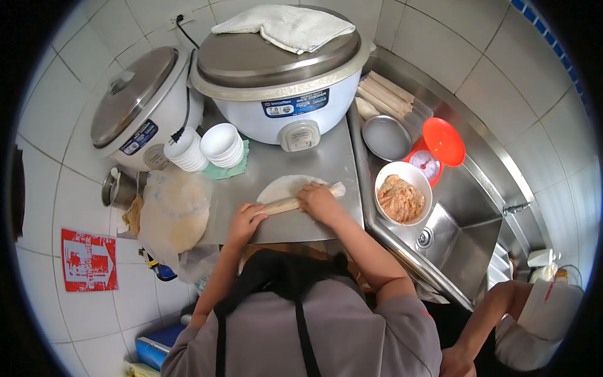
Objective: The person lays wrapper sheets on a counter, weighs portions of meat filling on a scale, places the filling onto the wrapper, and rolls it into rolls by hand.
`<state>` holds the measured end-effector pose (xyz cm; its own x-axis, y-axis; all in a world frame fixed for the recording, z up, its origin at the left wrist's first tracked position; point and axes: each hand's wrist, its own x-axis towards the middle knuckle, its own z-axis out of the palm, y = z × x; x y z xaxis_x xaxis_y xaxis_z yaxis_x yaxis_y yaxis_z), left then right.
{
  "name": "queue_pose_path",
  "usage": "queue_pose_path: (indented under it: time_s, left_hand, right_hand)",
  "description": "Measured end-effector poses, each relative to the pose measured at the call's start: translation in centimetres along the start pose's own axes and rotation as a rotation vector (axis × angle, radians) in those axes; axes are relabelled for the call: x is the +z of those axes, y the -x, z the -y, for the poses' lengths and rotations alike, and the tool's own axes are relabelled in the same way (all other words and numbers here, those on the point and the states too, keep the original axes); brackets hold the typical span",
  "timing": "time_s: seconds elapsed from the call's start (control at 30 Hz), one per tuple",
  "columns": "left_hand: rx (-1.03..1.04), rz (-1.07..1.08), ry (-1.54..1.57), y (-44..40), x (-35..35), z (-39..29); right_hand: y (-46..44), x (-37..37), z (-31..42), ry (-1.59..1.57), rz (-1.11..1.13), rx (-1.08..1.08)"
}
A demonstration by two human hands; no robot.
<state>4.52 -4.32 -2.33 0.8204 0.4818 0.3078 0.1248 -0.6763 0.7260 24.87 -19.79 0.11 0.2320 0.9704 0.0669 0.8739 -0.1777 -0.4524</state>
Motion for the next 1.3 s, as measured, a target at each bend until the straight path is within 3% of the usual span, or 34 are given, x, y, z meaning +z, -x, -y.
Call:
queue_pose_path:
  time_s: [0.1, 0.17, 0.2, 0.43, 0.53, 0.63, 0.67, 0.7, 0.77, 0.9, 1.0, 1.1, 1.2, 1.3]
  left_hand:
    - [-0.034, 0.157, -0.067, 0.0, -2.4, -0.7]
    - [0.154, 0.119, -0.195, -0.7, -1.9, -2.5]
    - [0.250, 0.088, -0.259, -1.1, -1.6, -3.0]
    - [0.300, 0.178, -0.077, -1.8, 1.3, -1.9]
    - [0.273, 0.193, -0.047, -1.9, 0.9, -2.0]
    - [0.191, 0.257, -0.013, -2.2, 0.5, -1.8]
    - [0.166, 0.261, -0.004, -2.1, 0.7, -1.4]
    - [0.141, 0.266, 0.004, -2.0, 0.8, -1.1]
    - [0.279, 0.222, -0.056, -2.5, 1.1, -2.1]
    - [0.352, 0.225, -0.113, -2.4, 2.7, -2.0]
    - [0.302, 0.230, -0.058, -2.7, 1.9, -2.2]
    - [0.158, 0.269, 0.094, -2.9, 0.7, -1.9]
    - [0.005, 0.390, 0.178, -3.4, -0.5, -1.5]
    - [0.022, 0.308, 0.128, -2.9, 0.0, -1.7]
  right_hand:
    - [0.1, 0.9, -0.1, -0.072, -0.013, -0.081]
    - [0.6, 0.6, -0.7, 0.011, -0.038, -0.085]
    - [1.1, -0.1, -0.8, 0.102, -0.045, -0.050]
    - [2.7, -1.2, -2.4, 0.363, -0.104, 0.194]
    - [1.3, -0.8, 1.4, 0.102, -0.045, -0.039]
    - [2.0, 0.0, -0.8, 0.045, -0.023, 0.170]
    - [2.5, -0.2, -2.3, 0.013, -0.073, 0.137]
    - [2.5, -2.2, -2.1, 0.040, 0.065, 0.222]
    - [2.0, -3.2, -1.4, 0.159, 0.080, 0.231]
    - [-0.7, -1.1, 1.9, -0.071, 0.033, 0.065]
    - [-2.9, -3.4, 3.9, -0.045, 0.072, 0.077]
    - [-3.1, -2.9, 2.6, 0.123, 0.247, 0.173]
    - [-2.6, 0.6, 2.4, 0.215, 0.084, 0.097]
    - [-4.5, 0.8, 3.1, 0.270, 0.244, 0.034]
